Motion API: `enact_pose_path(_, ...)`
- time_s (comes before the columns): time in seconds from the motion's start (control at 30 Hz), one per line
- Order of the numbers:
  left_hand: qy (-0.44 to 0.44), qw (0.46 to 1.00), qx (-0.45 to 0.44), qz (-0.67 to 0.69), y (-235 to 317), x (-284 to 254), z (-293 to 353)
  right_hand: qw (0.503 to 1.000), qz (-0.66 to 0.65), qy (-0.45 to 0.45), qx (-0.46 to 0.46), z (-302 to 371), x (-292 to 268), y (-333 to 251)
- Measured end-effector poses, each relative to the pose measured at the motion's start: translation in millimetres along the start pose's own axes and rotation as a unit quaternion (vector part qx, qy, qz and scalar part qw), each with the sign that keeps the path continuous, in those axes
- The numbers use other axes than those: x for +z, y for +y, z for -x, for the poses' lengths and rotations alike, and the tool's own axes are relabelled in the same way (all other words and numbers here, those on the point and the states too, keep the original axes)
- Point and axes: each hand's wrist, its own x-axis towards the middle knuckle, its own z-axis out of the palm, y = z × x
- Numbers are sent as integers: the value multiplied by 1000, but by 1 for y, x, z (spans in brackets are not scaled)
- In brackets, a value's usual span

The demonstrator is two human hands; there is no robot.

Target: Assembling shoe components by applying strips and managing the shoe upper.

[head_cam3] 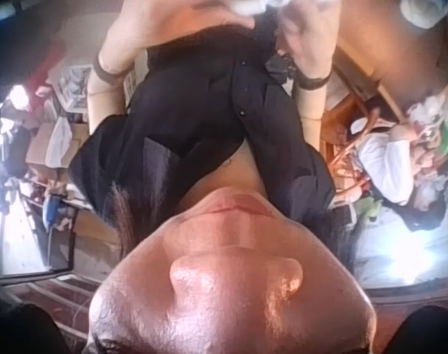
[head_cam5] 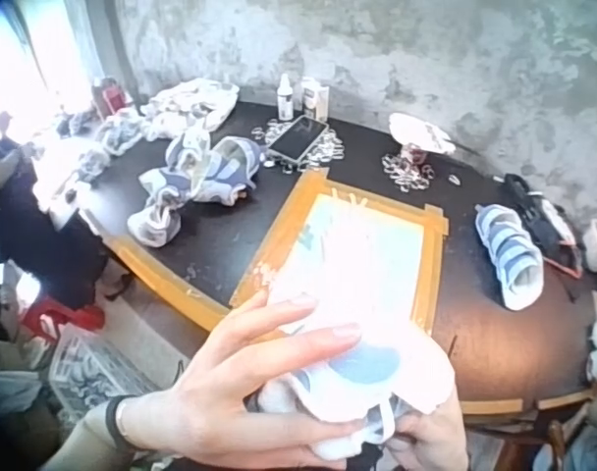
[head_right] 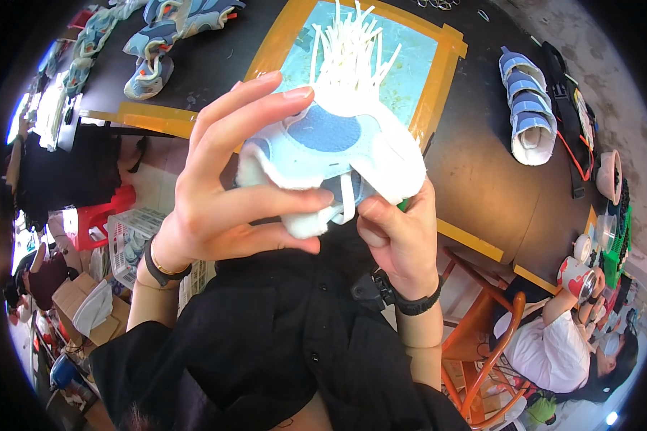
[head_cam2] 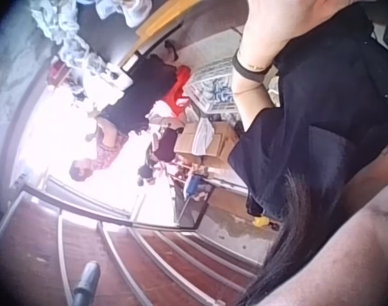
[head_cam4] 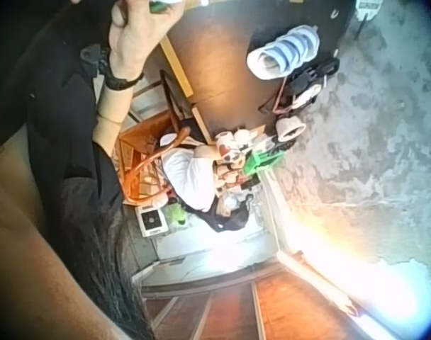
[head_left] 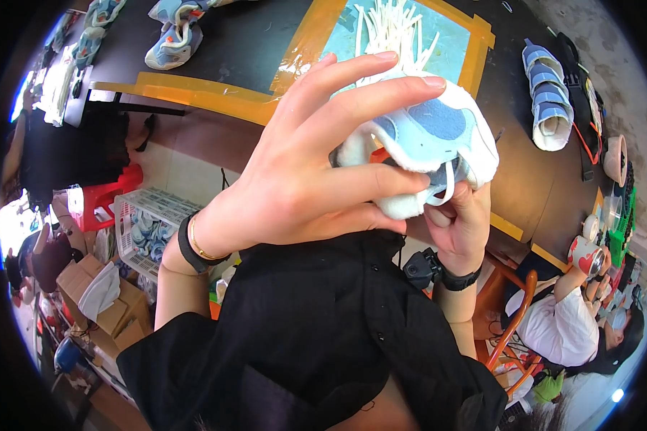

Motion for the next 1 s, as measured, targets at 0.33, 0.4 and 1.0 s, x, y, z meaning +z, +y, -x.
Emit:
enact_pose_path(0.33, -31, 999, 8, -6, -6, -12, -6, 999, 11, 25, 33, -9, 10, 3)
enact_pose_path(0.4, -7, 1000, -23, 10, -1, -7, -8, 993, 68, 41, 90, -4, 15, 0)
enact_pose_path(1.0, -30, 975, -75, 208, -12, 11, 7, 994, -41, 61, 76, -10, -2, 22)
